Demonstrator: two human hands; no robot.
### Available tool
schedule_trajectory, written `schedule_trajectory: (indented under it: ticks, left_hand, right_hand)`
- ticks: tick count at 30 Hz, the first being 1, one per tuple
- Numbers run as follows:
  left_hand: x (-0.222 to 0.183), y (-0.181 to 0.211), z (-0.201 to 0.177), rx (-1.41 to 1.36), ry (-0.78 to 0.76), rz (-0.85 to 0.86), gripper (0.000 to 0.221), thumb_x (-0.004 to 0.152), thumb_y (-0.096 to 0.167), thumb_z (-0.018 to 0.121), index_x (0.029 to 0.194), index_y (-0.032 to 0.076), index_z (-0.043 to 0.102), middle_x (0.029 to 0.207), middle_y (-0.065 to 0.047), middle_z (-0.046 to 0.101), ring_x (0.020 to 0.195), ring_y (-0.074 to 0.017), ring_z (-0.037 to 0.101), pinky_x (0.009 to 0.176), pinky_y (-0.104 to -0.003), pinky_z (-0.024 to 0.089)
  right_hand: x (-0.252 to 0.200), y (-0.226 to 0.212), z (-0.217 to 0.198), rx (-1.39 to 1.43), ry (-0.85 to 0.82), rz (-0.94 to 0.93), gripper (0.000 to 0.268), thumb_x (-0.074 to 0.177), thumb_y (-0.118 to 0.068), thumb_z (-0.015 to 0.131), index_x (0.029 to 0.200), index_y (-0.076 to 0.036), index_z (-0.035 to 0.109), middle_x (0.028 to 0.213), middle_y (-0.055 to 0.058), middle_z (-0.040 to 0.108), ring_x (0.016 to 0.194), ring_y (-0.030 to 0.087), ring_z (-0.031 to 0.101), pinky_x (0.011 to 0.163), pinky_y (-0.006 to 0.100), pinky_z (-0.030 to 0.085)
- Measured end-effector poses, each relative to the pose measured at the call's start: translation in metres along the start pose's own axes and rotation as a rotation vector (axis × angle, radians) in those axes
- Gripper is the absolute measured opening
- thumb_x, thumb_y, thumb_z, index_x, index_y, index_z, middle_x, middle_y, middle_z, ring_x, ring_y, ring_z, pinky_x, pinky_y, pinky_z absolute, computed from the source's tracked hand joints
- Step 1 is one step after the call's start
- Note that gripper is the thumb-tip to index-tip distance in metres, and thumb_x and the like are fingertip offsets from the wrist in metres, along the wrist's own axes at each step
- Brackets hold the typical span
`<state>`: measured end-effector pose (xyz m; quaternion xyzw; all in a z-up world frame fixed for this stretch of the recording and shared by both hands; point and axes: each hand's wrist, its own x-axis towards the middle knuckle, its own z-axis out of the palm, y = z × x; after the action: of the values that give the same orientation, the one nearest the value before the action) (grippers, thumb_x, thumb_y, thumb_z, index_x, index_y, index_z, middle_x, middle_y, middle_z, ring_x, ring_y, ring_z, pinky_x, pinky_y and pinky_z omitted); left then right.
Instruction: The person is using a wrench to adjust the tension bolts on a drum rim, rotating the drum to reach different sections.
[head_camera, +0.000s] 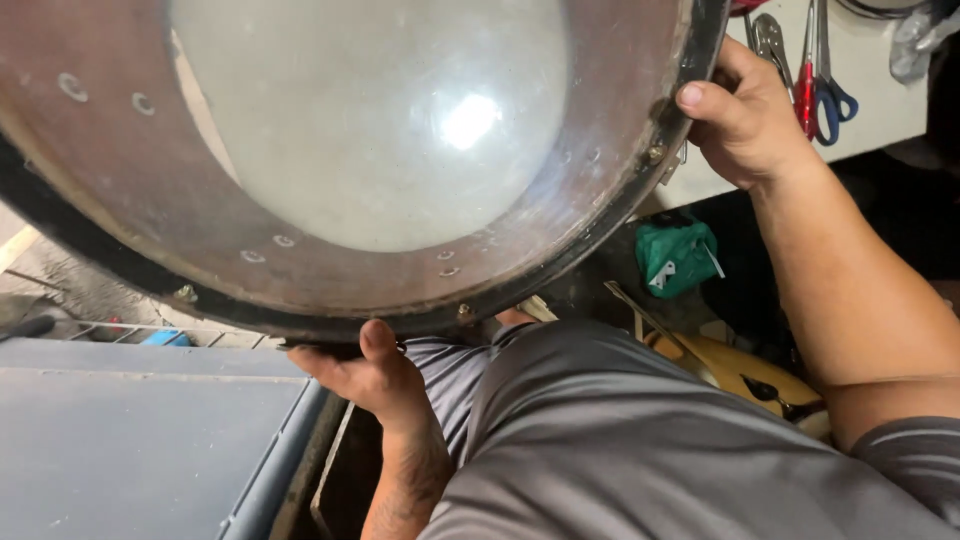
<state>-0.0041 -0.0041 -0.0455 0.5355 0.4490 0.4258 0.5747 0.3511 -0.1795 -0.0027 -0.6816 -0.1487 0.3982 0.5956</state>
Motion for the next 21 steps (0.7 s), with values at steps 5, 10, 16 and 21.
schedule_trajectory:
  ticks: [5, 10, 16, 21]
  left_hand:
    - [0.002, 0.000, -0.003, 0.066, -0.012, -0.011, 0.085, 0.096, 0.055, 0.066, 0.148, 0.002, 0.026, 0.145, -0.021, 0.038, 0.134, -0.0342, 0.041, 0.116, -0.048, 0.033]
    - [0.006, -0.001, -0.005, 0.089, -0.051, 0.068, 0.077, 0.100, 0.051, 0.064, 0.145, 0.000, 0.028, 0.144, -0.021, 0.040, 0.132, -0.0321, 0.043, 0.116, -0.045, 0.034]
    - [0.022, 0.005, -0.016, 0.126, -0.063, 0.176, 0.074, 0.095, 0.050, 0.061, 0.137, -0.005, 0.036, 0.130, -0.020, 0.047, 0.117, -0.0305, 0.049, 0.104, -0.043, 0.044]
    - [0.055, 0.000, -0.052, 0.320, -0.085, 0.218, 0.073, 0.097, 0.046, 0.058, 0.146, -0.005, 0.040, 0.130, -0.025, 0.057, 0.106, -0.0334, 0.060, 0.087, -0.042, 0.053]
  right_hand:
    - [-0.001, 0.002, 0.001, -0.015, -0.005, -0.023, 0.056, 0.086, -0.025, 0.072, 0.139, -0.012, 0.057, 0.124, 0.005, 0.063, 0.109, 0.019, 0.063, 0.103, 0.036, 0.054]
    - [-0.001, 0.005, 0.008, -0.001, 0.021, -0.022, 0.055, 0.086, -0.028, 0.070, 0.137, -0.013, 0.055, 0.124, 0.008, 0.059, 0.110, 0.025, 0.061, 0.103, 0.045, 0.053]
    - [-0.008, 0.014, 0.023, -0.032, 0.029, -0.077, 0.065, 0.084, -0.029, 0.069, 0.144, -0.014, 0.049, 0.130, 0.015, 0.054, 0.117, 0.036, 0.056, 0.103, 0.060, 0.050]
    - [-0.030, 0.037, 0.056, -0.005, 0.081, -0.109, 0.064, 0.087, -0.018, 0.066, 0.142, 0.000, 0.038, 0.127, 0.021, 0.053, 0.109, 0.033, 0.059, 0.093, 0.046, 0.057]
